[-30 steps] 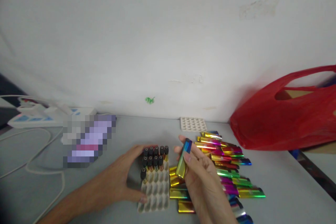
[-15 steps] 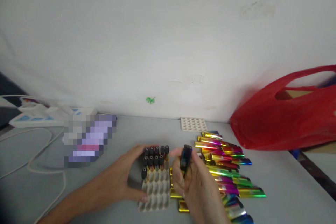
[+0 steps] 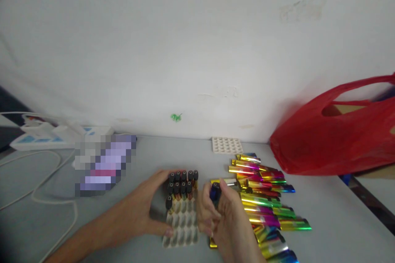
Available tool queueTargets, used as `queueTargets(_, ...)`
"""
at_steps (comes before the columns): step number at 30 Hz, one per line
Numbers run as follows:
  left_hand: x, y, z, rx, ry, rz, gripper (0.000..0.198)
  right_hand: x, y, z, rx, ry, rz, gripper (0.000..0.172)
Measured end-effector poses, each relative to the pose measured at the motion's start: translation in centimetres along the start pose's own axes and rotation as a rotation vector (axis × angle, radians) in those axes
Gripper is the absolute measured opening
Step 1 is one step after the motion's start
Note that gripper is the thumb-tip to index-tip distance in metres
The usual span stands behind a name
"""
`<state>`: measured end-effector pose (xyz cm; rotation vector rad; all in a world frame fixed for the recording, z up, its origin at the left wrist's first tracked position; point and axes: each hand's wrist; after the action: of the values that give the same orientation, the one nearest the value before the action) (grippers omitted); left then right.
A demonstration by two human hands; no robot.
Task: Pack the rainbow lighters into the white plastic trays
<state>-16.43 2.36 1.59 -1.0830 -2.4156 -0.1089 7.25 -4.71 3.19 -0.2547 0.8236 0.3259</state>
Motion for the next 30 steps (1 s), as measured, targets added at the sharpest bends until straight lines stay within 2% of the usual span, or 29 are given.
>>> queueTargets(3, 0.00, -0.01, 0.17, -0.009, 0.004, -0.001, 0.115, -0.04, 0.05, -0.27, -0.045, 0.045, 0.012, 0.055)
queueTargets(7, -0.07, 0.02, 0.36, -0.016, -0.005, -0.005, 0.114, 0.40, 0.02, -0.78, -0.023, 0.123, 0.073, 0.058)
queueTargets(12, -0.14, 0.02, 0.17, -0.004, 0.005, -0.003, 0.113, 0.58, -0.14, -0.70, -0.076, 0.173, 0.012, 0.061)
queueTargets(16, -0.14, -0.01, 0.11, -0.003, 0.003, -0.003, 0.113, 0.73, -0.06, -0.76, -0.055, 0.213, 0.035, 0.062)
queueTargets(30, -0.13, -0.02, 0.37, -0.015, 0.007, -0.010, 0.113, 0.37, 0.06, -0.65, -0.079, 0.139, -0.040, 0.061)
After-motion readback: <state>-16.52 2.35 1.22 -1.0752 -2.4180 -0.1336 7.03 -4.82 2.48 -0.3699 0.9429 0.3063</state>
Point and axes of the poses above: each hand's wrist, its own y-axis towards the middle knuckle, its own x-axis out of the back of the hand, z = x × y, and after that the axes turned 8 degrees about z, right-handed
